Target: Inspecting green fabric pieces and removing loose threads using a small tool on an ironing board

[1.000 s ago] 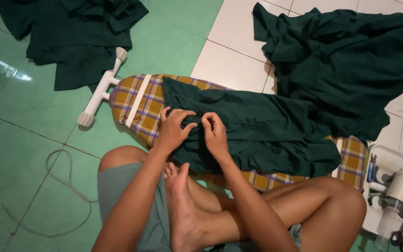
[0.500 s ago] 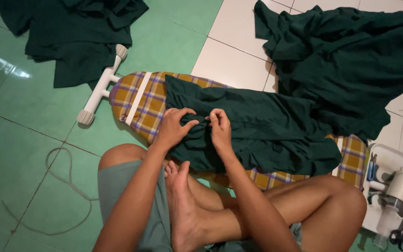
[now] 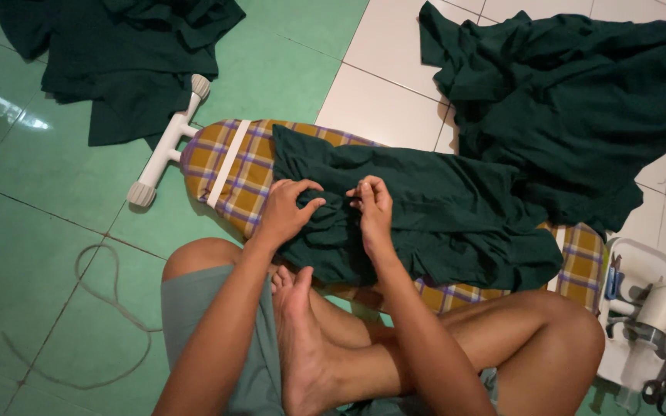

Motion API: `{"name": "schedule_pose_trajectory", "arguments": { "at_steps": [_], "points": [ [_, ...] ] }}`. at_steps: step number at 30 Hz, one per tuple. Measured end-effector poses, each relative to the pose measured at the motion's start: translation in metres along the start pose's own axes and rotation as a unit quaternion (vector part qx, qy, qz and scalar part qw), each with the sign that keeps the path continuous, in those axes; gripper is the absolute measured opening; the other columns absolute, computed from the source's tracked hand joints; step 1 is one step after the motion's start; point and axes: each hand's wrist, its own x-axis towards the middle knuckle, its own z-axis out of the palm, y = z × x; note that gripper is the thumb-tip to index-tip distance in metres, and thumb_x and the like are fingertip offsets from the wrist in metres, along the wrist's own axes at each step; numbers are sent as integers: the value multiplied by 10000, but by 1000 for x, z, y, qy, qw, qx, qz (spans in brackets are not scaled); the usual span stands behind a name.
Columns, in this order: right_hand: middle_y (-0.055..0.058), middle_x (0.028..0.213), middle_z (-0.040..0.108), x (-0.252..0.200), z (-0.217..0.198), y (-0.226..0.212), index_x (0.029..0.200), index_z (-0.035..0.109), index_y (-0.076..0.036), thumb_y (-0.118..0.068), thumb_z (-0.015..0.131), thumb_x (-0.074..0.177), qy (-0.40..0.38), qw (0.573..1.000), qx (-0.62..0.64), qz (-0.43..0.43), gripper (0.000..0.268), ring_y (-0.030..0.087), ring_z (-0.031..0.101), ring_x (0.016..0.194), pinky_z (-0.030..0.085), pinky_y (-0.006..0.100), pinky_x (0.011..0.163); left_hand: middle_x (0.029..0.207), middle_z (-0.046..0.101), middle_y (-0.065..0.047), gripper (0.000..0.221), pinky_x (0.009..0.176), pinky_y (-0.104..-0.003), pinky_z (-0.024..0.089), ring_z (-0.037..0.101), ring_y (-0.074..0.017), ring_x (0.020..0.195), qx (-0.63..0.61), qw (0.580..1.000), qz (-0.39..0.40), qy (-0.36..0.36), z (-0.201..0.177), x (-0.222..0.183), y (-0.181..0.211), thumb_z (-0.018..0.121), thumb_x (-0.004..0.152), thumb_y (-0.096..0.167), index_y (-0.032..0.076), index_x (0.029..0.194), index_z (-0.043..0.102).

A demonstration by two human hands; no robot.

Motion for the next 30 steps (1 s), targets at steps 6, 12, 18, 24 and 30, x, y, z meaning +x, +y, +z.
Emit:
{"name": "schedule_pose_trajectory", "arguments": {
  "at_steps": [6,12,18,24,30],
  "points": [
    [2,908,558,4,-6,-5,1088,568,-107,-137,489,1081,13,1000,18,9,85,160,705,838,548,217,685,1027,776,23,206,1117,-384,375,706,-198,1069,-4,1000,-1,-2,-1,1,1,761,899,326,273,1097,740],
    [4,897,566,7,-11,-9,1056,564,-112,-180,525,1068,31,998,48,-14,79,155,710,792,554,218,655,1030,778,15,214,1088,-382,408,712,-219,1041,-14,1000,7,5,-3,0,2,787,879,318,252,1079,752],
    [43,824,579,9,-54,-91,990,561,-141,-289,484,1096,82,990,8,-115,199,183,716,700,576,272,616,1058,760,-20,295,1019,-427,479,708,-284,1037,-53,997,35,31,-6,5,5,839,799,298,226,1071,748],
    [71,785,554,11,-165,-137,886,514,-91,-216,485,1171,101,952,-189,-220,312,200,670,705,533,276,694,1081,723,-42,308,986,-429,508,691,-310,1068,-83,994,42,52,-15,3,12,872,786,288,195,1055,753],
    [179,1379,524,-26,-119,-154,1290,518,-38,88,735,864,58,916,-312,-244,495,365,612,1180,535,423,876,1021,710,-72,255,937,-456,531,694,-344,999,-58,996,39,64,-25,4,13,860,836,320,159,1013,771]
  ]
}}
